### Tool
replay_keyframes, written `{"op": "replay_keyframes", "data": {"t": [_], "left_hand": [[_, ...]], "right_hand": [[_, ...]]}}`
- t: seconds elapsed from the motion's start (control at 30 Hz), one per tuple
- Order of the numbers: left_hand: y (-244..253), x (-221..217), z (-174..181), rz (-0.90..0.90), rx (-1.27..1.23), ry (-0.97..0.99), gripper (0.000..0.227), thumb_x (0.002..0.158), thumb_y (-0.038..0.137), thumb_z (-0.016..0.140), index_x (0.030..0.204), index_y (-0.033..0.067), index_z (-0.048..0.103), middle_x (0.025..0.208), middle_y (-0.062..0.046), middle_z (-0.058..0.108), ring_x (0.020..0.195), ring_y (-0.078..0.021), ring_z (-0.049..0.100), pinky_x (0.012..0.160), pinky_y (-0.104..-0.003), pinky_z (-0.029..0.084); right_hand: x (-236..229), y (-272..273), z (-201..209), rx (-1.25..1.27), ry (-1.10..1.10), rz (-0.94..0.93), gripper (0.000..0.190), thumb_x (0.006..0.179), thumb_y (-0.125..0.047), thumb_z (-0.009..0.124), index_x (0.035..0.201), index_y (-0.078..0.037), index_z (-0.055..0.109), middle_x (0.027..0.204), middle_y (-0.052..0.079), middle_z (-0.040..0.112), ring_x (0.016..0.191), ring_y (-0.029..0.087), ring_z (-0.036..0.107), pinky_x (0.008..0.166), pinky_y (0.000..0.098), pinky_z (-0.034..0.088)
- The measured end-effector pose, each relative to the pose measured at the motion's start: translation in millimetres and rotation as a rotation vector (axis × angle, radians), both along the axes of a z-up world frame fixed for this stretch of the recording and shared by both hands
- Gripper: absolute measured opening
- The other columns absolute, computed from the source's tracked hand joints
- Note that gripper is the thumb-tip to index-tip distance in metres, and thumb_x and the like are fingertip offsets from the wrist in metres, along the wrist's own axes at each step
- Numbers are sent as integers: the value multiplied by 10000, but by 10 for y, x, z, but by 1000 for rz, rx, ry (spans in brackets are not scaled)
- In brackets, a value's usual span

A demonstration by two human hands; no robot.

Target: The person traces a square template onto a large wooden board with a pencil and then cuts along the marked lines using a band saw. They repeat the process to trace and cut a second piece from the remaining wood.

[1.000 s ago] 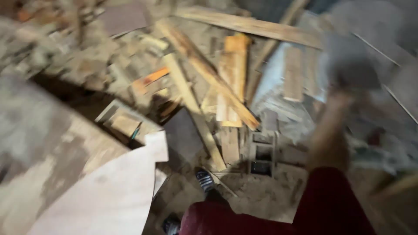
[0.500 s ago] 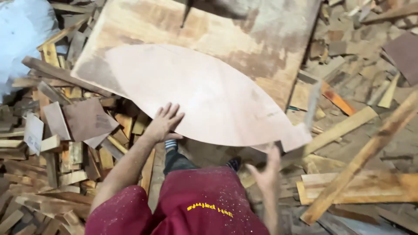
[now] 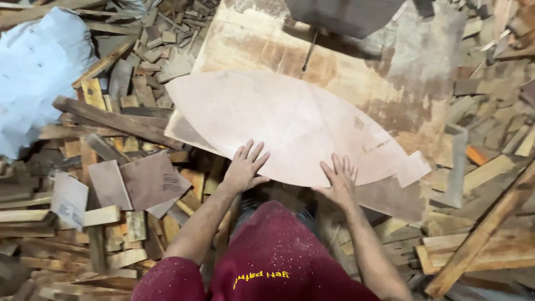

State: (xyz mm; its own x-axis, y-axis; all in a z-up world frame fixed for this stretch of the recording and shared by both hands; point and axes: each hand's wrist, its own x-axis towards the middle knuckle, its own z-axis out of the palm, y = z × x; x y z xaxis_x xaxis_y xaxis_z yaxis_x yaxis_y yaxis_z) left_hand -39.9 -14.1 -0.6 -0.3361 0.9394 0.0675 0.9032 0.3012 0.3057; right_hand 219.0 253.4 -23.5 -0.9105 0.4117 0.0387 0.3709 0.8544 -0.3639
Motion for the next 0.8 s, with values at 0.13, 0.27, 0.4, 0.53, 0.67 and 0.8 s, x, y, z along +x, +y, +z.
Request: {"op": "replay_keyframes", "data": {"t": [0.13, 0.27, 0.4, 0.53, 0.67, 0.8], "left_hand": [[-6, -219, -55, -92, 9, -11, 807, 850, 589, 687, 1522, 192, 480, 1640, -136, 357, 1503, -420, 277, 1182, -572, 296], [78, -190, -118, -76, 19, -19, 807, 847, 599, 684, 1518, 202, 481, 1628, -130, 361, 1495, -412, 280, 1170, -583, 289], [190, -169, -150, -43, 0, -20, 806, 866, 607, 664, 1528, 190, 470, 1650, -134, 326, 1522, -417, 232, 1197, -599, 246], [225, -179, -239, -25, -16, -8, 809, 886, 626, 643, 1535, 182, 452, 1655, -137, 274, 1534, -410, 175, 1200, -632, 197], [236, -194, -205, -19, -29, -56, 801, 892, 614, 653, 1543, 191, 457, 1663, -125, 273, 1541, -401, 177, 1210, -636, 194], [282, -247, -200, -8, 12, -53, 803, 882, 589, 680, 1543, 184, 473, 1675, -132, 284, 1546, -405, 186, 1210, -638, 202]], "right_hand": [[-77, 36, -11, -27, 0, -17, 909, 662, -613, 821, 1462, -262, 570, 1662, 143, 316, 1523, 498, 218, 1191, 709, 152], [-100, 197, -45, -32, -15, -10, 930, 665, -609, 821, 1480, -249, 555, 1668, 158, 311, 1523, 506, 221, 1200, 704, 160], [-202, 290, -7, -5, -4, 2, 985, 658, -627, 818, 1507, -221, 527, 1673, 177, 307, 1528, 508, 219, 1194, 710, 159], [-262, 218, 28, 12, -3, -27, 1075, 606, -681, 819, 1510, -186, 511, 1663, 189, 303, 1523, 504, 207, 1178, 728, 135], [-286, 266, 14, 6, 8, -39, 1075, 615, -704, 809, 1515, -190, 523, 1673, 181, 309, 1534, 496, 208, 1193, 721, 126], [-347, 338, 18, -6, 22, -33, 1078, 618, -718, 798, 1519, -187, 538, 1683, 177, 315, 1549, 489, 211, 1213, 713, 115]]}}
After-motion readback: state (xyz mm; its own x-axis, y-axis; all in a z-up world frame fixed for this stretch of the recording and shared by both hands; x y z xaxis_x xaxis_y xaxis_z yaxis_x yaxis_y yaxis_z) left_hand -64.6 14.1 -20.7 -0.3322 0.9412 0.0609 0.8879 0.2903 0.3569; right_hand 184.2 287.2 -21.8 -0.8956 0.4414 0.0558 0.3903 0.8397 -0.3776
